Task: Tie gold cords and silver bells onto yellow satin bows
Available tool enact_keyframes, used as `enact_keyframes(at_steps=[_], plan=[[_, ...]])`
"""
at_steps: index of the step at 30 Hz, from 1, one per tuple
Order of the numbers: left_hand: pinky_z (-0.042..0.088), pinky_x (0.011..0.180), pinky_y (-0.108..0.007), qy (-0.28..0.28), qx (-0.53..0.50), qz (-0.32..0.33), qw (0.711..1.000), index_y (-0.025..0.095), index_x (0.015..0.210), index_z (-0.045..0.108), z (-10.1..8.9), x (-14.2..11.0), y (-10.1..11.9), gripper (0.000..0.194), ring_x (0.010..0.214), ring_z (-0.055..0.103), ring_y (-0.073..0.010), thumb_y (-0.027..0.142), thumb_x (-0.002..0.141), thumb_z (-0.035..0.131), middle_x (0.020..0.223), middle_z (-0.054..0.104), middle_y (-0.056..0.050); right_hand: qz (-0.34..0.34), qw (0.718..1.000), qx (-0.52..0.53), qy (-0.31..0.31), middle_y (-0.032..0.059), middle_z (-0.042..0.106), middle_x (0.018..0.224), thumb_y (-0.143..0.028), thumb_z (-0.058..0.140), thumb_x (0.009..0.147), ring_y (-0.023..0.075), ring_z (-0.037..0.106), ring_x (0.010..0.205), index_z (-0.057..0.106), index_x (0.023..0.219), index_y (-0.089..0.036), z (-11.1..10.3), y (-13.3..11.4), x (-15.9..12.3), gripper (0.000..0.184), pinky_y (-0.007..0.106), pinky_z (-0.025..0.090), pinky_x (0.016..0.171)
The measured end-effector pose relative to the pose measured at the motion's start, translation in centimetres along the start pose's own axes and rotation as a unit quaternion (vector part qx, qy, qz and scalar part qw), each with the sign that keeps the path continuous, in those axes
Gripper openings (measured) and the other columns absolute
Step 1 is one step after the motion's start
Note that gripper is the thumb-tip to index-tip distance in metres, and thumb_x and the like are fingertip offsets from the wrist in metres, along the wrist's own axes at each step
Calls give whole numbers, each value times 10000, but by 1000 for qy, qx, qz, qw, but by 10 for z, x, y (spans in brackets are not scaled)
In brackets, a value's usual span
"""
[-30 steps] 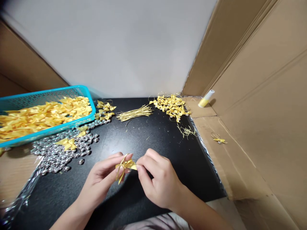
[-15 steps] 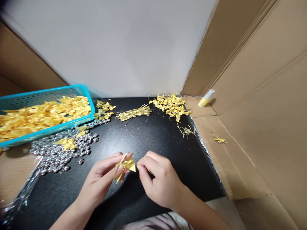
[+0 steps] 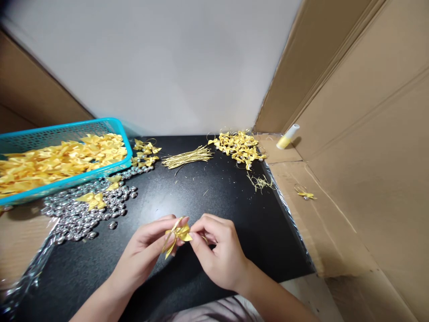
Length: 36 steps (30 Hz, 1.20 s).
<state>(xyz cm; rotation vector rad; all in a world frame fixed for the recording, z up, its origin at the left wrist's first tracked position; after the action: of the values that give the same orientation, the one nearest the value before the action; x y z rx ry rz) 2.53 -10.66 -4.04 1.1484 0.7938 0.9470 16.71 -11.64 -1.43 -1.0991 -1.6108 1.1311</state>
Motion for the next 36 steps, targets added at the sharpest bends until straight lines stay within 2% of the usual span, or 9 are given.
enact_keyframes(at_steps=[5,16,26,36], plan=[[435,539,-176,8,-69,-34,997,324,1112,725,1,0,-6,259,678,577,-101,304,862,660,802,587,-14,12,1000,18,-5,-21,476,658,-176,545,896,77,387,546,599,742,-161,-1,8,-1,164,218,289,498],[454,551,-168,24,-107,-52,993,283,1040,761,0,1,-6,221,680,596,-113,306,829,699,823,689,-36,18,999,40,-12,-21,469,648,-190,548,893,84,389,546,586,729,-163,-1,13,0,171,228,288,497],[481,595,-197,60,-79,-34,995,274,999,768,-3,1,-3,188,682,623,-127,259,823,705,844,716,-37,-15,1000,-16,-2,-28,472,630,-138,538,877,79,410,535,576,724,-166,-5,1,2,161,207,316,488],[489,658,-177,42,-33,-15,998,308,1005,750,-1,0,0,170,723,620,-109,276,865,660,814,711,2,0,1000,-5,3,-26,465,642,-137,541,874,75,408,531,593,733,-158,-2,1,2,152,204,300,474]])
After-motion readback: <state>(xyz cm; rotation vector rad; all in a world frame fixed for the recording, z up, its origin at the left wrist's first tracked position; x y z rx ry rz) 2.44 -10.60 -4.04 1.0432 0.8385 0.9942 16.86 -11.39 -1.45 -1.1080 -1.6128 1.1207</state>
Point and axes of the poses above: each hand's wrist, its own x-axis towards the middle knuckle, its own z-axis out of the palm, y = z × x, the point moved 6 cm from there along x, towards the middle knuckle
